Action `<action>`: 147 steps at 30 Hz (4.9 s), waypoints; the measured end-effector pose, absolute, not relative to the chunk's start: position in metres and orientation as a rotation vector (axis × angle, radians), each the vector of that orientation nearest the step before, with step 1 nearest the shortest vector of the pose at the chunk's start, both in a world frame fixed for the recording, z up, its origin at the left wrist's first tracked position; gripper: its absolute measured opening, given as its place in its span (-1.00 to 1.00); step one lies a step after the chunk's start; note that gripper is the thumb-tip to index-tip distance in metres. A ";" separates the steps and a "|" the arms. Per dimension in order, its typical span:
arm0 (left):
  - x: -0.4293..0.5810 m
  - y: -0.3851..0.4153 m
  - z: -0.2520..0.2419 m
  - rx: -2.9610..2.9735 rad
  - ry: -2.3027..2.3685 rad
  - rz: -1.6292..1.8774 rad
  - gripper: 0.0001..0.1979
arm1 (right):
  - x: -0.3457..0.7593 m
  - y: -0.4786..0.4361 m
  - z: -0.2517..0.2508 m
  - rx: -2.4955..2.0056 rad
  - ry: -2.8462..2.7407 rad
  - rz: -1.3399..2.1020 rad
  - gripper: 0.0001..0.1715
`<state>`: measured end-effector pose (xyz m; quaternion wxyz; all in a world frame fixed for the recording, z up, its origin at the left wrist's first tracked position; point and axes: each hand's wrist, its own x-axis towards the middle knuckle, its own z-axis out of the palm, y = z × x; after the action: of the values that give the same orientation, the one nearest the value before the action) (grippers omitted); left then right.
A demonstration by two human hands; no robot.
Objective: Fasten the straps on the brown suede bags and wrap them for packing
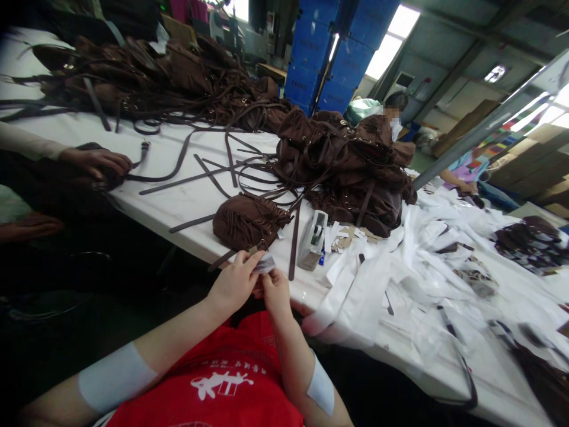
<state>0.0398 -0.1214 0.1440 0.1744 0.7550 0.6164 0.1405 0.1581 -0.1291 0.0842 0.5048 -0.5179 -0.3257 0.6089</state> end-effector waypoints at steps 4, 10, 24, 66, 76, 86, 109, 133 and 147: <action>0.042 -0.120 0.149 2.115 1.702 0.411 -0.55 | 0.156 -0.125 0.080 -1.352 -0.804 1.306 -0.76; 0.037 -0.117 0.156 2.107 1.722 0.339 -0.54 | 0.157 -0.129 0.086 -1.155 -0.880 1.540 -0.82; 0.040 -0.111 0.132 1.847 1.607 0.970 -0.47 | 0.154 -0.117 0.081 -1.094 -0.311 1.483 -0.58; 0.045 -0.088 0.109 1.992 1.406 1.116 -0.61 | 0.143 -0.116 0.111 -1.006 -0.405 1.615 -0.43; 0.035 -0.084 0.120 1.822 1.319 1.021 -0.75 | 0.160 -0.134 0.116 -1.266 -1.012 1.204 -0.65; 0.026 -0.078 0.128 1.830 1.312 0.846 -0.75 | 0.186 -0.139 0.126 -1.285 -1.862 0.479 -0.65; 0.027 -0.088 0.119 1.686 1.130 0.992 -0.75 | 0.202 -0.083 0.143 -1.276 -1.406 1.230 -0.49; 0.022 -0.087 0.120 1.719 1.092 0.789 -0.87 | 0.203 -0.092 0.165 -1.323 -2.474 0.208 -0.78; 0.036 -0.089 0.127 1.259 1.052 0.880 -0.67 | 0.215 -0.109 0.142 -1.171 -2.330 0.184 -0.53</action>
<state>0.0357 -0.0885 0.1271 0.5971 0.5423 0.4534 0.3792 0.2151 -0.1088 0.1419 0.2607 -0.4326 -0.8604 0.0678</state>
